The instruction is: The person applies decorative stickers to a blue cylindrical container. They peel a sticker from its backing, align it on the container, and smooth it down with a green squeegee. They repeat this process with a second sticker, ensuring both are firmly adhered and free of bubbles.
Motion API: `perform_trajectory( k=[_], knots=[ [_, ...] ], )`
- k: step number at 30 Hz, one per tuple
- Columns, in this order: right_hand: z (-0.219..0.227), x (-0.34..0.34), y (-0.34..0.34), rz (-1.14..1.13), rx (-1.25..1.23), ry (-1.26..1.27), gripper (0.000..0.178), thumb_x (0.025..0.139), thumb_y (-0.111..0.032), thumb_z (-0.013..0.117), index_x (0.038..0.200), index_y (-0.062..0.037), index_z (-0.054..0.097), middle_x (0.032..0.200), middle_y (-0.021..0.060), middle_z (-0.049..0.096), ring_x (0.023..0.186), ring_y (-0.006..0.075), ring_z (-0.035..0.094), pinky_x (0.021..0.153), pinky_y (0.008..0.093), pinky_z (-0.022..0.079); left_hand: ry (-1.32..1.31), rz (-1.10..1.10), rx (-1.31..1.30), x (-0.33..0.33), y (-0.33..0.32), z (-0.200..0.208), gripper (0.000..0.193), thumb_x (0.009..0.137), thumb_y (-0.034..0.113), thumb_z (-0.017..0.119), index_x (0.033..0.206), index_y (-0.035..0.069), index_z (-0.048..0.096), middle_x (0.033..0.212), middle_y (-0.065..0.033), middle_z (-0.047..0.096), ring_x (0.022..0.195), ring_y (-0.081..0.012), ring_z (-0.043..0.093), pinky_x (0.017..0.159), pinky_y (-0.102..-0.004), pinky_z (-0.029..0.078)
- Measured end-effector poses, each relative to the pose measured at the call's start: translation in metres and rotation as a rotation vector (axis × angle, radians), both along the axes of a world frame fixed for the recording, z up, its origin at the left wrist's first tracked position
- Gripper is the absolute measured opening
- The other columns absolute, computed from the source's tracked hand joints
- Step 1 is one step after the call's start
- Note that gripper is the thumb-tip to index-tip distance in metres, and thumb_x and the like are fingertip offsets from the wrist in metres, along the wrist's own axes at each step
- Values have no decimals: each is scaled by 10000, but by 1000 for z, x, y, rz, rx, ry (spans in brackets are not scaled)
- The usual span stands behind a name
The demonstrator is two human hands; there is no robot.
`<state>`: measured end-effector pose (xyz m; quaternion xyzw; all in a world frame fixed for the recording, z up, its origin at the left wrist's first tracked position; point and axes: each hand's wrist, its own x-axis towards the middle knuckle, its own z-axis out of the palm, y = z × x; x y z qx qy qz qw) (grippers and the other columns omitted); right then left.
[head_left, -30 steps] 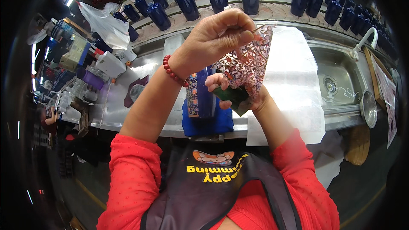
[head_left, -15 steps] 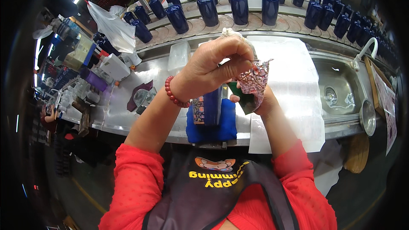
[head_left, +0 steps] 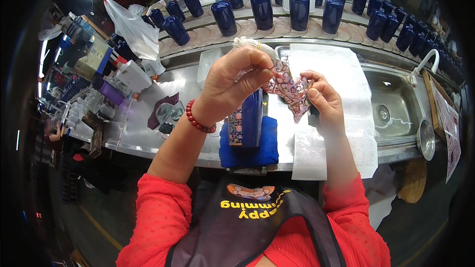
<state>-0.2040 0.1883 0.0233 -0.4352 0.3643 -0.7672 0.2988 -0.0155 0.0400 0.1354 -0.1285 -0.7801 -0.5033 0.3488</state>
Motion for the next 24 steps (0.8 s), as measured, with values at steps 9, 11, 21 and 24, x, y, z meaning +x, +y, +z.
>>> perform_trajectory(
  k=[9, 11, 21, 24],
  knots=[
    [-3, 4, 16, -223, -168, 5, 129, 1000, -161, 658, 940, -47, 659, 1307, 141, 534, 1174, 171, 514, 952, 327, 448, 76, -13, 149, 11, -13, -12, 132, 1028, 105, 624, 1124, 14, 623, 1027, -33, 615, 877, -73, 602, 767, -233, 534],
    [-4, 7, 21, -321, -155, 97, 128, 997, -154, 657, 943, -38, 652, 1323, 152, 530, 1194, 197, 511, 980, 341, 439, 40, 66, 153, 12, -17, -16, 118, 1034, 106, 614, 1106, 14, 623, 1011, -26, 615, 865, -68, 596, 764, -237, 533],
    [-15, 25, 52, -434, 69, 868, 192, 866, -77, 776, 1032, -17, 699, 1308, 203, 551, 1172, 300, 595, 881, 341, 534, -69, 248, -74, 20, -22, -14, 67, 1024, 60, 596, 1064, 10, 617, 978, -53, 662, 826, -85, 636, 699, -259, 533],
    [14, 11, 54, -490, 141, 762, 492, 923, -376, 754, 1274, -44, 662, 1360, 162, 527, 1234, 290, 559, 868, 340, 548, -152, 196, -302, 25, -16, 1, 75, 1000, 42, 624, 1074, 32, 629, 943, -71, 680, 788, -140, 675, 677, -295, 546]
  ],
)
